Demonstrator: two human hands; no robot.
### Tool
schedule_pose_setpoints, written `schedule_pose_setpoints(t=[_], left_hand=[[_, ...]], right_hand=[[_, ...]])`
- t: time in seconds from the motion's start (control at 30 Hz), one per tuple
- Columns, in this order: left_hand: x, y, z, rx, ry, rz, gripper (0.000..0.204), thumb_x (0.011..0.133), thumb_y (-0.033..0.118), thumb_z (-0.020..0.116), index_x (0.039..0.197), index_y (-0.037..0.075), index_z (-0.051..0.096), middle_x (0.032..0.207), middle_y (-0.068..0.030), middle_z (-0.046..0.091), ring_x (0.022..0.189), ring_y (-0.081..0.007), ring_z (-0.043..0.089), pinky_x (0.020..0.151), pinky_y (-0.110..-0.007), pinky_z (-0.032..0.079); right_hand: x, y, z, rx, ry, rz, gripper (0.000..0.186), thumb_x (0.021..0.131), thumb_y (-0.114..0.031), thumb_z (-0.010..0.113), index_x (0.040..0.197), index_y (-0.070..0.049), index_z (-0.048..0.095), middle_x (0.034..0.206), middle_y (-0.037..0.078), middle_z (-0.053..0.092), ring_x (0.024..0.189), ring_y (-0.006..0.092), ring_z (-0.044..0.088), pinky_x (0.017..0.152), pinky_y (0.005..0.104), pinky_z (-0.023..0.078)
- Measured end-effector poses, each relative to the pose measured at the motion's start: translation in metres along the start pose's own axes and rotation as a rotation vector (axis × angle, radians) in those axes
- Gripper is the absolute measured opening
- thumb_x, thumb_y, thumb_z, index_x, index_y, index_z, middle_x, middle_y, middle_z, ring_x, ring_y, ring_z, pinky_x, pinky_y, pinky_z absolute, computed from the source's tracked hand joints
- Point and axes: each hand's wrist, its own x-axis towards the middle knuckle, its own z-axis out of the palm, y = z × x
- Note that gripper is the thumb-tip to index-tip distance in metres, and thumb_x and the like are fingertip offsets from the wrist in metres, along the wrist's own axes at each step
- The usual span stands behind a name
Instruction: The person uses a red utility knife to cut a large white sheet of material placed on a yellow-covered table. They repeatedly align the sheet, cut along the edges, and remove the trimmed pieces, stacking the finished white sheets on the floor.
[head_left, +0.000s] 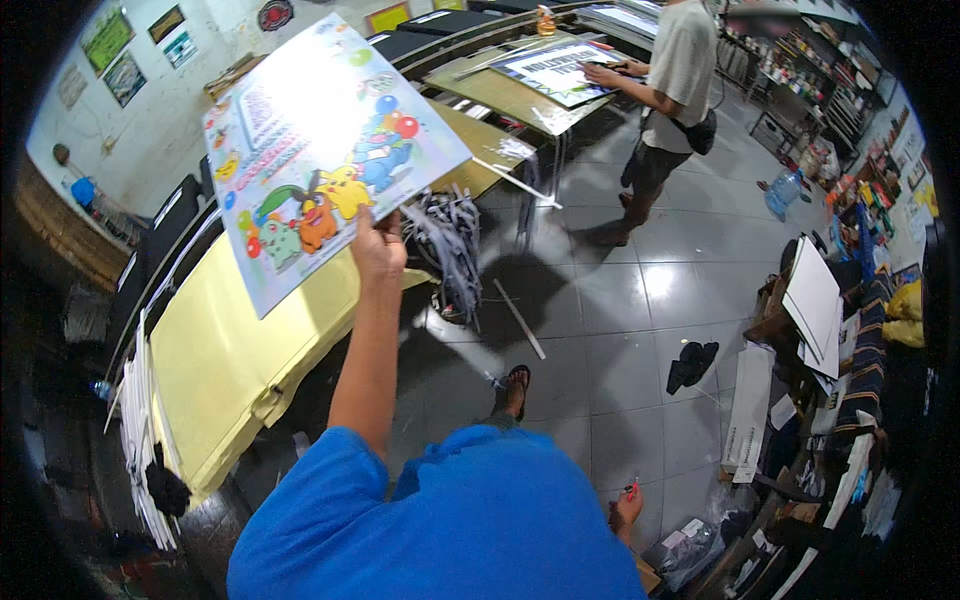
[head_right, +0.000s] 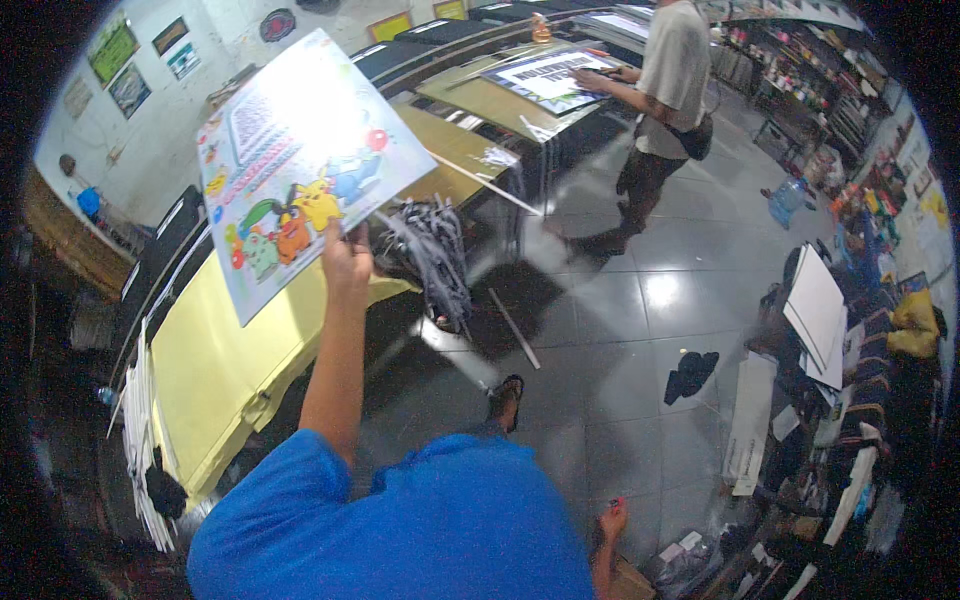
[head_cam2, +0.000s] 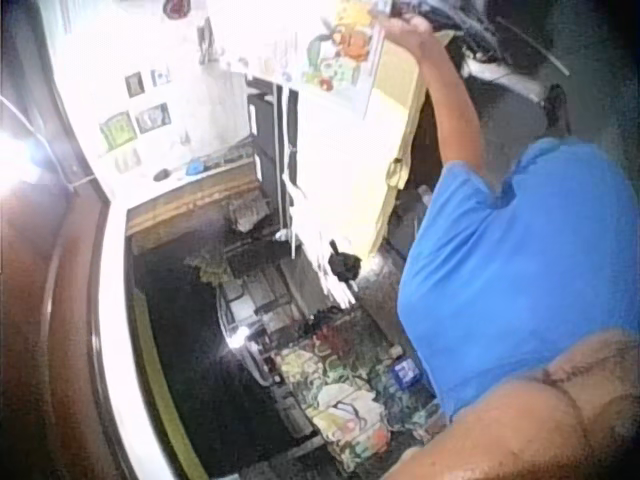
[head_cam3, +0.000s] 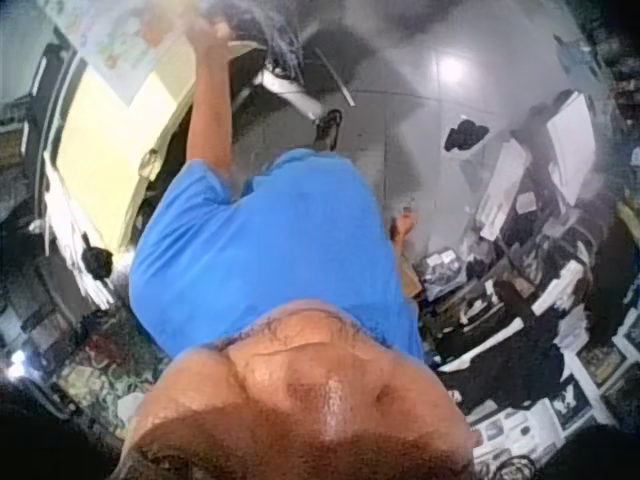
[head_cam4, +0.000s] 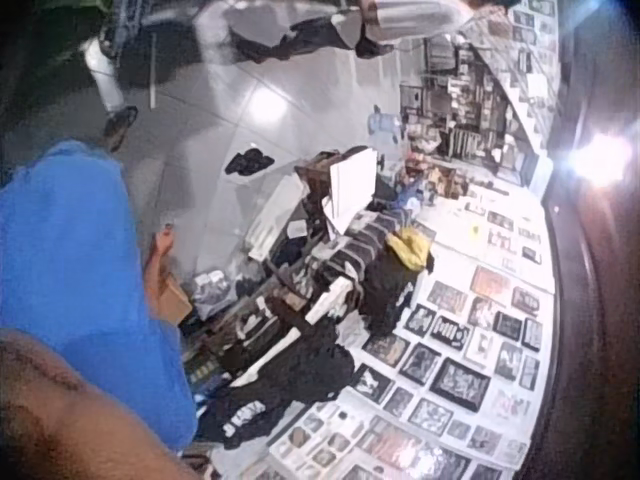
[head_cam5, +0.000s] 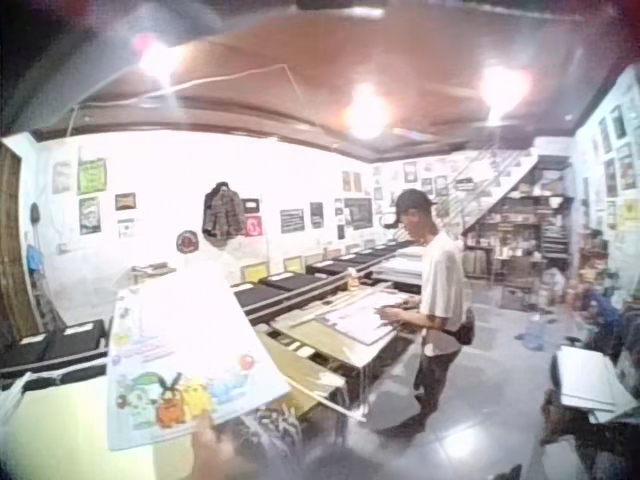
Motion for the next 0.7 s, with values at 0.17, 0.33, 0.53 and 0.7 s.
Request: schedule_pose_setpoints(t=[0.17, 0.33, 0.53, 0.7], left_hand=[[0.032, -0.168, 0.050, -0.113, 0.028, -0.158, 0.027, 0.103, 0.023, 0.053, 0.124, 0.006, 0.054, 0.120, -0.0105, 0.063, 0.108, -0.0243, 0.063, 0.090, -0.040, 0.055], [0.081, -0.283, 0.089, -0.059, 0.201, -0.150, 0.034, 0.104, 0.023, 0.052, 0.134, 0.008, 0.045, 0.129, -0.0071, 0.059, 0.114, -0.0221, 0.060, 0.094, -0.045, 0.052], [0.173, -0.413, 0.083, -0.017, 0.258, -0.242, 0.034, 0.103, 0.028, 0.052, 0.133, 0.014, 0.046, 0.123, -0.0068, 0.057, 0.105, -0.0222, 0.058, 0.081, -0.041, 0.050], [0.262, -0.441, 0.012, 0.459, -0.016, -0.280, 0.052, 0.093, 0.028, 0.064, 0.133, 0.001, 0.045, 0.122, -0.0148, 0.059, 0.104, -0.0268, 0.059, 0.088, -0.038, 0.047]], right_hand=[[-0.011, 0.035, 0.018, 0.164, -0.076, 0.321, 0.040, 0.090, -0.008, 0.052, 0.128, 0.000, 0.060, 0.104, 0.008, 0.067, 0.096, 0.0169, 0.061, 0.085, 0.0310, 0.049], [0.015, -0.060, 0.020, 0.013, -0.021, 0.482, 0.038, 0.091, -0.008, 0.054, 0.128, -0.001, 0.060, 0.108, 0.009, 0.066, 0.098, 0.0179, 0.061, 0.086, 0.0306, 0.049], [0.015, -0.153, 0.003, 0.017, 0.166, 0.543, 0.036, 0.093, -0.008, 0.057, 0.129, -0.002, 0.059, 0.113, 0.010, 0.066, 0.100, 0.0192, 0.061, 0.087, 0.0302, 0.048], [0.033, -0.169, 0.028, 0.306, 0.218, 0.790, 0.046, 0.090, -0.002, 0.061, 0.135, -0.006, 0.053, 0.112, 0.012, 0.065, 0.081, 0.0183, 0.068, 0.060, 0.0328, 0.056]])
